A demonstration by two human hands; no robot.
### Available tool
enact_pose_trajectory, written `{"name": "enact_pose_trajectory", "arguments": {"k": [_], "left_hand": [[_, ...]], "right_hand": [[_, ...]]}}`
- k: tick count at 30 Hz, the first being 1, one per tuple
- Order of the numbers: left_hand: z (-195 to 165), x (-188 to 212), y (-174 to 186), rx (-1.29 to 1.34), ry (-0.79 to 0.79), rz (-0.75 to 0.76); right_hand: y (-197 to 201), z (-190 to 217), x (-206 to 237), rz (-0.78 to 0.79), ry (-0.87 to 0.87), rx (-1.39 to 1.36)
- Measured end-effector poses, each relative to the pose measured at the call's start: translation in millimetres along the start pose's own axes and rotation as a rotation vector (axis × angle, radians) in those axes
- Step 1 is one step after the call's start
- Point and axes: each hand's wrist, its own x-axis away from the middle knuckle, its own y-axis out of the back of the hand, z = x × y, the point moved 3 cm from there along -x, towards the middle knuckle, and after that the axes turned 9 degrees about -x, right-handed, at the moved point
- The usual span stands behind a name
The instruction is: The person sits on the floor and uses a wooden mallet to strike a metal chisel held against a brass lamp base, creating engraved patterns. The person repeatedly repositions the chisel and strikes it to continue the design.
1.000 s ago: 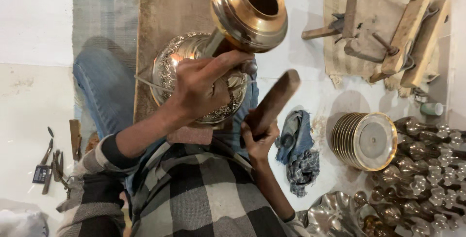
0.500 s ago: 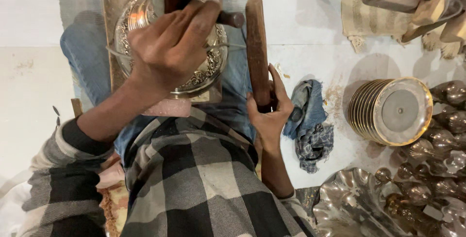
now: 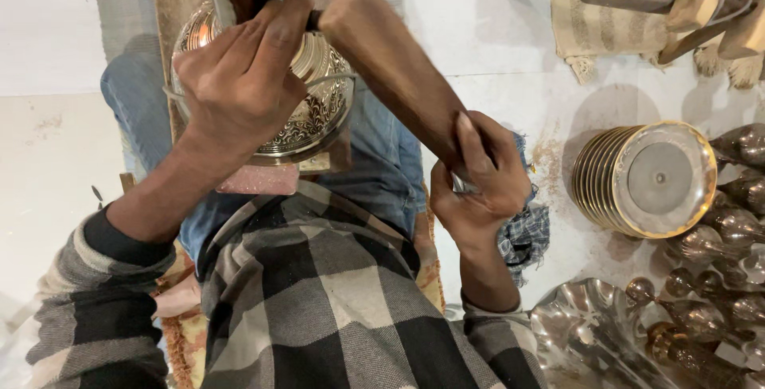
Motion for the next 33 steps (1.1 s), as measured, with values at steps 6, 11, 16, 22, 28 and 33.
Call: {"name": "enact_pose_trajectory", "arguments": {"k": [6,11,16,22,28,33], "left_hand": [[-2.3,1.0,0.2,-0.011,0.011,-0.021],[-2.7,2.7,2.3,0.011,0.022,0.023],[-1.2,5.0,1.1,0.034,0.010,-0.037],[0.7,9.8,-12.2,0.035,-0.003,-0.034],[0.7,14.3,-13.7,0.045,-0.012,-0.100],[-0.5,14.9,-16.4,0.072,-0.023,-0.063]], "right_hand": [[-3.9,8.8,6.7,0.011,-0.065,0.030],[-7.4,6.4,10.5,-0.061,-0.114,-0.024],[-7.2,4.2,9.9,-0.170,-0.123,-0.069],[-9.3,-1.4,10.9,-0.102,-0.065,-0.069],[-3.7,-2.9,13.7,-0.139,-0.026,-0.059],[-4.0,-1.0,12.0,-0.029,-0.091,0.030]]}}
